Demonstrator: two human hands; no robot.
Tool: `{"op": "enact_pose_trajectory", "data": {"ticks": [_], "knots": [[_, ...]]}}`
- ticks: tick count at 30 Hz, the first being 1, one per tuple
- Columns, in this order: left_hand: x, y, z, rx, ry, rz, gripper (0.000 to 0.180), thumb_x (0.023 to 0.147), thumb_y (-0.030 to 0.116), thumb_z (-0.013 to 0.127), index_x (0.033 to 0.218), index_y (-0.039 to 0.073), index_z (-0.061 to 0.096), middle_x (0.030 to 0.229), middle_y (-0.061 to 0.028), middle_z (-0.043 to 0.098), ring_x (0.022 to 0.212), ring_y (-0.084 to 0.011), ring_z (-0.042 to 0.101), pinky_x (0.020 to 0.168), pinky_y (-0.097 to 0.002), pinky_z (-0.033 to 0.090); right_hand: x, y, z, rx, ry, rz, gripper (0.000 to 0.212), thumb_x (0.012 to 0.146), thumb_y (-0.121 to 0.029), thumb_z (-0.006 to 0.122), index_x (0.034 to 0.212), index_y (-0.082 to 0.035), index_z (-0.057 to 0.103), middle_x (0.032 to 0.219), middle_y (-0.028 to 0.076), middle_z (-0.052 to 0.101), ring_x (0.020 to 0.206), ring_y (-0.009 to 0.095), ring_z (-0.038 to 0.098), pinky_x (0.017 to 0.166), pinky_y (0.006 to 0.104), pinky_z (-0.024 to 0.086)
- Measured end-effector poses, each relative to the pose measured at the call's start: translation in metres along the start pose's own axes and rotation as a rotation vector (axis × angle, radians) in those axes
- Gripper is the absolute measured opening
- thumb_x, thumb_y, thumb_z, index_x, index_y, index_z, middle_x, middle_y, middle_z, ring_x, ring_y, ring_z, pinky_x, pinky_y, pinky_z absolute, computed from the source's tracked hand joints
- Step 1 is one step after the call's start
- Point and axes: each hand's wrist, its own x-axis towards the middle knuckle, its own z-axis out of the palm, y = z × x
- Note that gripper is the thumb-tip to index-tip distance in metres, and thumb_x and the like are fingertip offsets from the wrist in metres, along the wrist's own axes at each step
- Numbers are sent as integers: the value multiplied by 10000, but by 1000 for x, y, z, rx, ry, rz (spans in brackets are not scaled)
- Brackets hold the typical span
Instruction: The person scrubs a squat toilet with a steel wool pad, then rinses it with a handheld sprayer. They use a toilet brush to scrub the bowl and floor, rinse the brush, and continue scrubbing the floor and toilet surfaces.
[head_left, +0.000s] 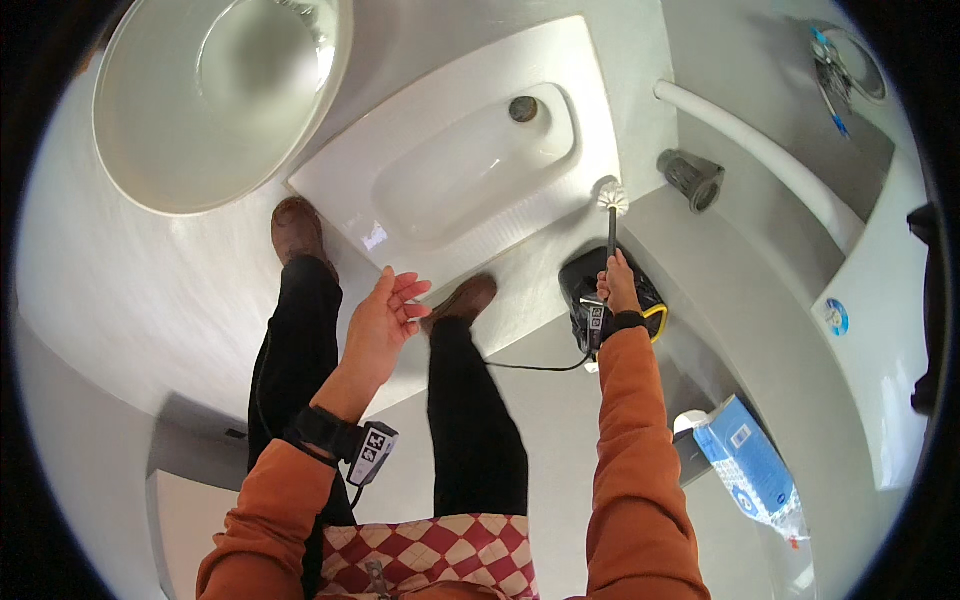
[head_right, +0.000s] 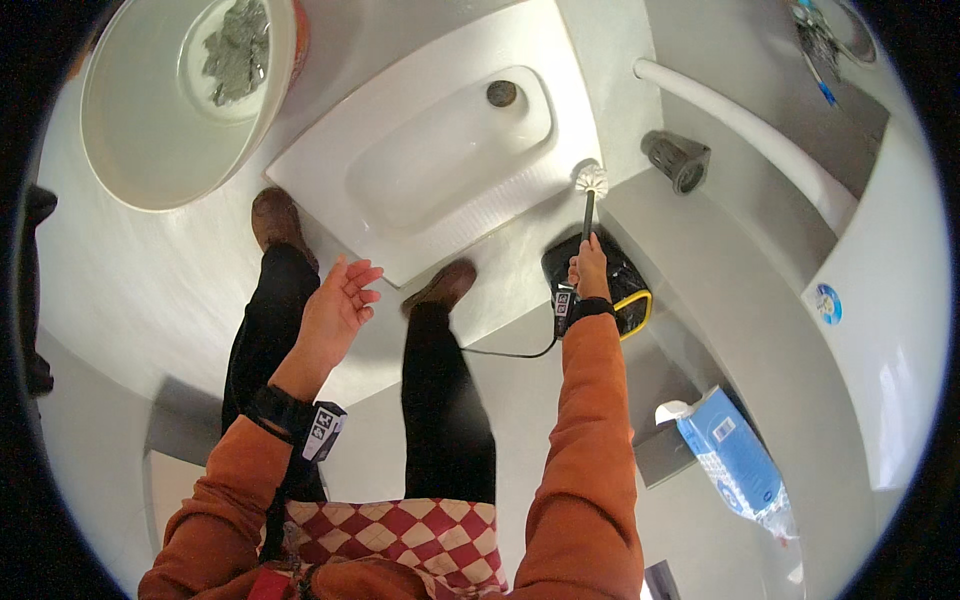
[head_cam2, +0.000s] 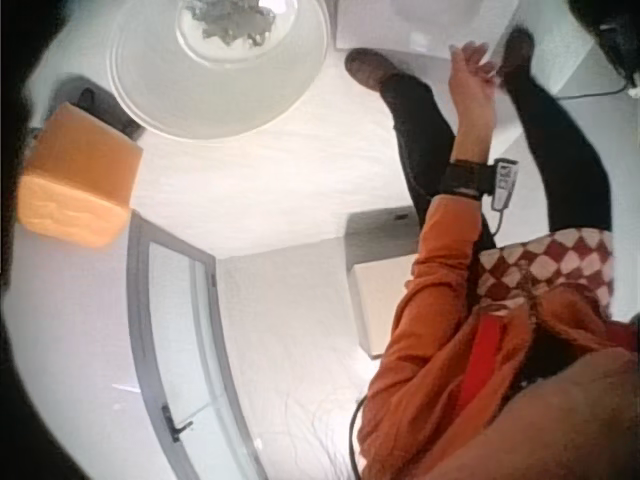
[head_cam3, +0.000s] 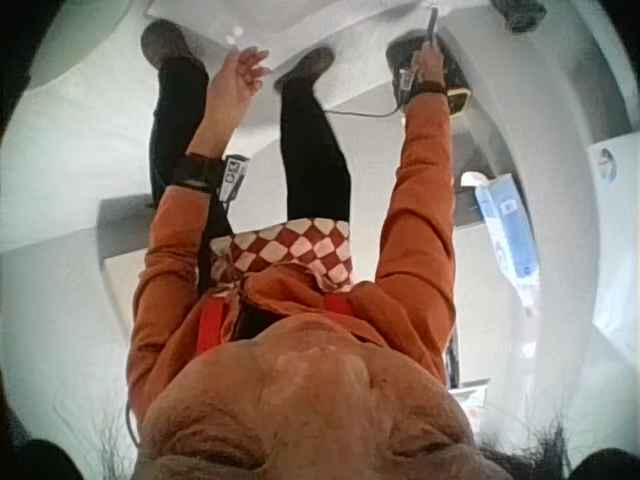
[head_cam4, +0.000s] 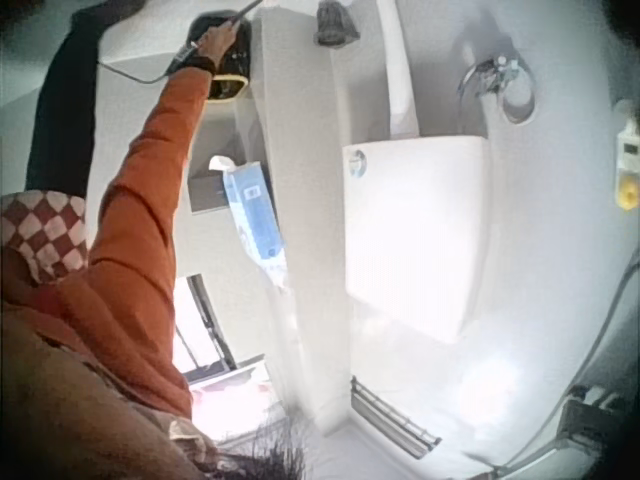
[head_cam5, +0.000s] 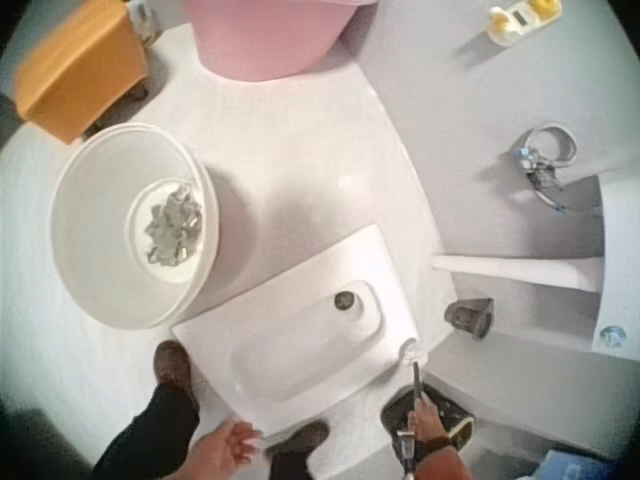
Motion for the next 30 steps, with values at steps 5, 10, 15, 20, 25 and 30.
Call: {"op": "enact_pose_trajectory", "data": {"ticks": [5,10,15,20,25,30], "knots": [[24,-18,-8,-63,-80,62,388,918,386,395,1032,33,508,976,-85,598,700,-129,543,596,-238,395,70,31,19,66,41,-109,459,917,-221,363,1357,-220,233,507,-11,301,378,104,258,346,258,237],[38,-55,0,16,-47,-74,374,922,387,384,1038,54,506,982,-74,592,722,-123,534,619,-241,394,35,189,54,-564,161,-452,449,912,-226,384,1329,-94,280,647,121,506,531,240,502,540,405,432],[43,-83,10,146,-21,-30,366,919,387,391,1026,59,516,978,-65,588,730,-121,528,632,-239,393,-1,225,22,-874,42,-507,485,910,-213,368,1368,-139,228,951,230,567,804,412,558,676,437,451],[50,-106,12,283,4,-82,367,913,391,409,1027,61,518,970,-63,586,732,-118,528,632,-238,393,85,140,26,-416,421,-946,468,913,-175,372,1356,-127,229,751,249,580,676,410,560,602,463,437],[54,-133,9,410,60,-78,373,911,393,413,1022,51,515,973,-70,583,728,-119,530,628,-238,395,31,219,52,-476,168,-598,507,918,-169,367,1386,-166,172,655,215,555,571,353,545,530,425,424],[56,-145,1,450,23,-88,372,914,391,407,1020,50,511,977,-73,582,726,-124,531,625,-241,396,-33,301,38,-895,-84,-504,589,885,-102,408,1391,-270,159,626,174,547,566,323,544,558,413,438]]}}
